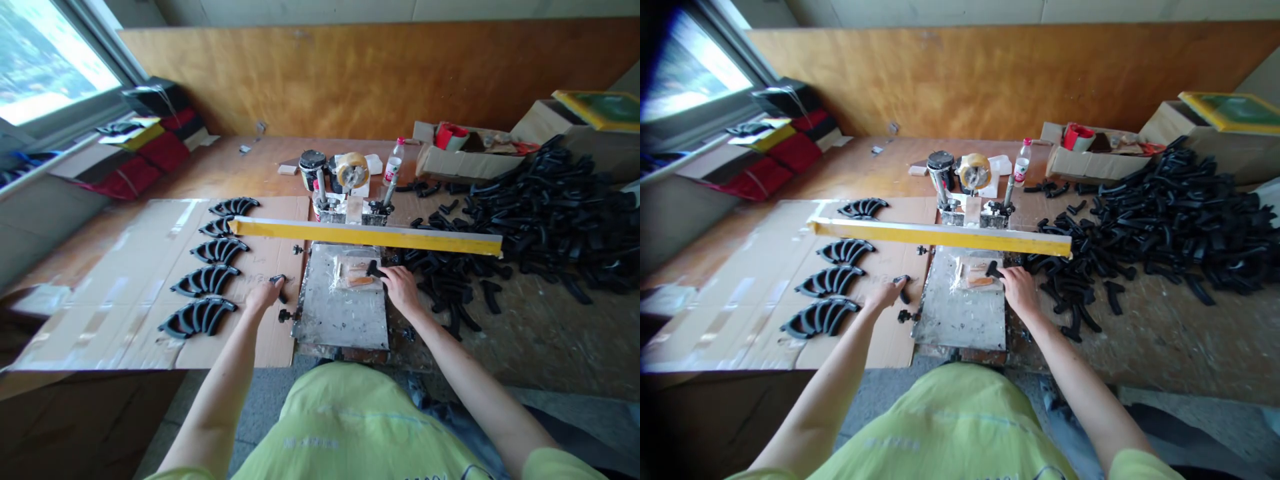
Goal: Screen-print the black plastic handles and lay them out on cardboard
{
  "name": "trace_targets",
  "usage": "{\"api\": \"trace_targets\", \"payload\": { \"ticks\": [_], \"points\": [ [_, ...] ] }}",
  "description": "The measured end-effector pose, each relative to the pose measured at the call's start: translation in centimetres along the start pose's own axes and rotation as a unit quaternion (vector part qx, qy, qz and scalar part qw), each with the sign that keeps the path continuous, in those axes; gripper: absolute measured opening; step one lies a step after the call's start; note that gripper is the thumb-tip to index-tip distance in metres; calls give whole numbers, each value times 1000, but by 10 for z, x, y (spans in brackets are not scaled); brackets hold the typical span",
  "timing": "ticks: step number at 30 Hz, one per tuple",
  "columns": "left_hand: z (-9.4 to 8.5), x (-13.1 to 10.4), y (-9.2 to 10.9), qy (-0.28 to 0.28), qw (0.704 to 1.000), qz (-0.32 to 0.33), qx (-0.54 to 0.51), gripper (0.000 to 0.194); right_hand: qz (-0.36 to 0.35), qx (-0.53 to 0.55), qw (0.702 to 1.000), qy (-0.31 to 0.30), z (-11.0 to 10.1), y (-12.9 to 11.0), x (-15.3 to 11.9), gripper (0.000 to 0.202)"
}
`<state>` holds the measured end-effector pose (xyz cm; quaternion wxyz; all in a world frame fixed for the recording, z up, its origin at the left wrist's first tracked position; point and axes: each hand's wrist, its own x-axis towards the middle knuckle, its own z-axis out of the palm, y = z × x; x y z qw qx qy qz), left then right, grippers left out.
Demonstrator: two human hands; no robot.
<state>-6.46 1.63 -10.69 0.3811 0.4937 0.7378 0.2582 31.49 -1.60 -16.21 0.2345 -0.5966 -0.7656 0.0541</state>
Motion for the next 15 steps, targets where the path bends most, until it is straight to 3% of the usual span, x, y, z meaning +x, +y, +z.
{"api": "trace_targets", "payload": {
  "ticks": [4, 7, 9, 12, 15],
  "points": [
    [-14, 5, 64, 34, 992, 73, -99, 45, -108, 29, 992, -52, 13, -37, 38, 26],
    [-15, -7, 111, 19, 949, 159, -272, 47, -129, 22, 989, -73, 21, -52, 46, 26],
    [-12, -21, 127, 1, 928, 191, -320, 50, -135, 15, 989, -64, 19, -54, 43, 25],
    [-9, -42, 121, -11, 927, 195, -319, 59, -84, 13, 996, -9, 2, -36, 37, 20],
    [-5, -62, 89, -59, 949, 130, -280, 65, 9, 7, 999, 48, -26, -3, 44, 35]
  ]
}}
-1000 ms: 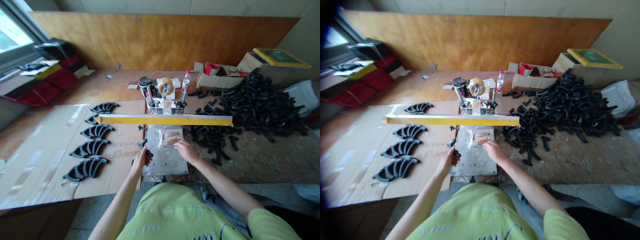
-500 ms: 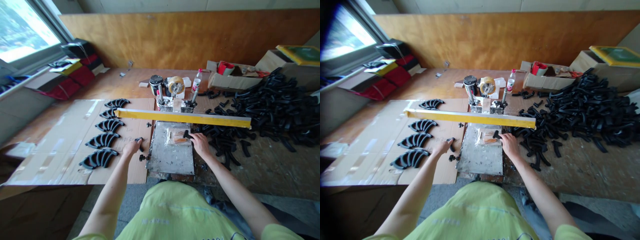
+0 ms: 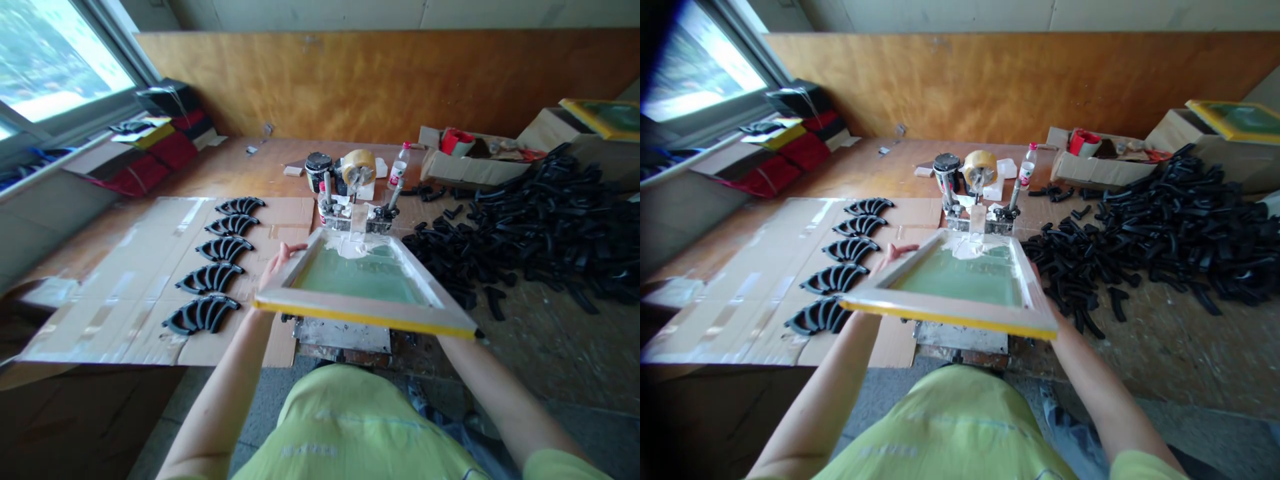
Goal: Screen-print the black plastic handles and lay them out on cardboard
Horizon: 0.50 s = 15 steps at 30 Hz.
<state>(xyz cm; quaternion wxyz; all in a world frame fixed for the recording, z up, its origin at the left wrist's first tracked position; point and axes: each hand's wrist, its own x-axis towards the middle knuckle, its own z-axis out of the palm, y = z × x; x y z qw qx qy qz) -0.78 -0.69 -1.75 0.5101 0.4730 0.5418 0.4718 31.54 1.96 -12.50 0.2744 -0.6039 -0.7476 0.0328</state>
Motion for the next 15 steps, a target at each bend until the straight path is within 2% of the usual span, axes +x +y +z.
{"api": "trace_targets", "payload": {
  "ticks": [3, 5, 7, 9, 12, 13, 15],
  "points": [
    [-9, -21, -41, -19, 995, -75, 68, 66, 31, 2, 998, 54, -18, 12, 32, 28],
    [-9, -27, -73, -16, 992, -101, 79, 73, -7, 12, 997, 70, -18, -2, 61, 37],
    [-8, -25, -104, -8, 990, -114, 82, 80, -71, 7, 997, 29, -11, -28, 86, 51],
    [-7, -21, -129, -1, 989, -115, 96, 79, -98, -20, 994, -50, 0, -53, 100, 43],
    [-8, -15, -148, 3, 987, -109, 116, 71, -78, -65, 984, -149, 14, -74, 93, 18],
    [-9, -15, -150, 2, 987, -107, 120, 70, -82, -72, 981, -163, 16, -76, 85, 14],
    [-11, -15, -151, 0, 987, -106, 124, 68, -132, -65, 973, -175, 15, -75, 63, 9]
  ]
}}
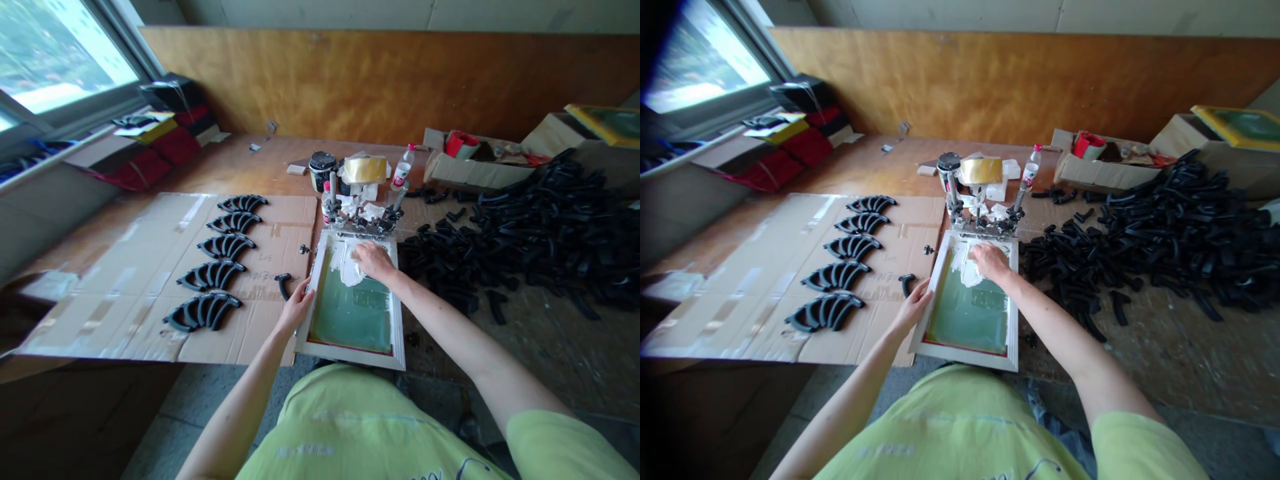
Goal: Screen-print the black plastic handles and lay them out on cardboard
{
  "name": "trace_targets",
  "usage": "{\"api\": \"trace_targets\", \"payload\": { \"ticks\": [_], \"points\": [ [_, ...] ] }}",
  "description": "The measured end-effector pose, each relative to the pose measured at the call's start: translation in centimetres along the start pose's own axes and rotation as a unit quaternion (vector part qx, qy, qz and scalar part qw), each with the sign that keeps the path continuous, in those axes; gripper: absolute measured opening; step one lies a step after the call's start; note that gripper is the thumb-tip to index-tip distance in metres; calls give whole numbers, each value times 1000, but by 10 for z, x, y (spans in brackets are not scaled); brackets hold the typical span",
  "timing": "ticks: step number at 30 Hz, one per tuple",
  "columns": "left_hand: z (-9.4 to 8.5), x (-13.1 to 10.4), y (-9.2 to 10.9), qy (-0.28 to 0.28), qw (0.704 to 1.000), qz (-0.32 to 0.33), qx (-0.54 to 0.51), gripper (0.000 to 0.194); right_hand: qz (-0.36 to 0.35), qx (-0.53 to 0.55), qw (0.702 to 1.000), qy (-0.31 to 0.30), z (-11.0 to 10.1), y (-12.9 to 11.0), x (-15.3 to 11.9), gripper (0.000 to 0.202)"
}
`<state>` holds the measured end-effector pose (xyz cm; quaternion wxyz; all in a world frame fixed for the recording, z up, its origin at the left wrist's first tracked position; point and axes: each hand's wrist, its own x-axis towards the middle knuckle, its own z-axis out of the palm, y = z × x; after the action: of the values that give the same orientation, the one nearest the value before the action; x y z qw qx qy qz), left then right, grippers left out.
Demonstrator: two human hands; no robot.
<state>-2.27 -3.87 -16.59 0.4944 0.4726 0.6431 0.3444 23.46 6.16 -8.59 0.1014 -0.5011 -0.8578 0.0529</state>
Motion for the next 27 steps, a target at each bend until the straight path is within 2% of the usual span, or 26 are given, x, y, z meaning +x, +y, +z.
{"api": "trace_targets", "payload": {
  "ticks": [3, 5, 7, 11, 13, 16, 19, 22, 25, 27],
  "points": [
    [0, -3, 3, 10, 1000, 3, -5, 66, -139, 24, 990, -8, 0, 0, -28, 13],
    [1, -5, 7, 24, 1000, 1, -13, 65, -199, 44, 979, -25, -4, 2, -34, 12],
    [1, -7, 11, 32, 999, -6, -23, 64, -197, 58, 978, -26, -7, 3, -31, 6],
    [0, -10, 19, 4, 998, -20, -60, 71, -126, 45, 990, 54, 4, -1, -31, 11],
    [-1, -11, 21, -6, 997, -25, -71, 75, -143, 47, 986, 77, 12, -3, -42, 17],
    [0, -13, 26, -9, 997, -29, -72, 75, -178, 78, 978, 69, 16, -2, -54, 17],
    [-3, -18, 39, -10, 996, -37, -74, 77, -134, 105, 983, 76, 5, 3, -34, 21],
    [-14, -28, 65, -19, 997, -34, -71, 81, -33, 99, 990, 94, -16, 11, 7, 50],
    [-27, -35, 100, -30, 997, 3, -76, 68, 49, 80, 986, 138, -40, 36, 31, 62],
    [-31, -32, 123, -31, 995, 28, -96, 61, 107, 88, 968, 207, -52, 61, 25, 53]
  ]
}}
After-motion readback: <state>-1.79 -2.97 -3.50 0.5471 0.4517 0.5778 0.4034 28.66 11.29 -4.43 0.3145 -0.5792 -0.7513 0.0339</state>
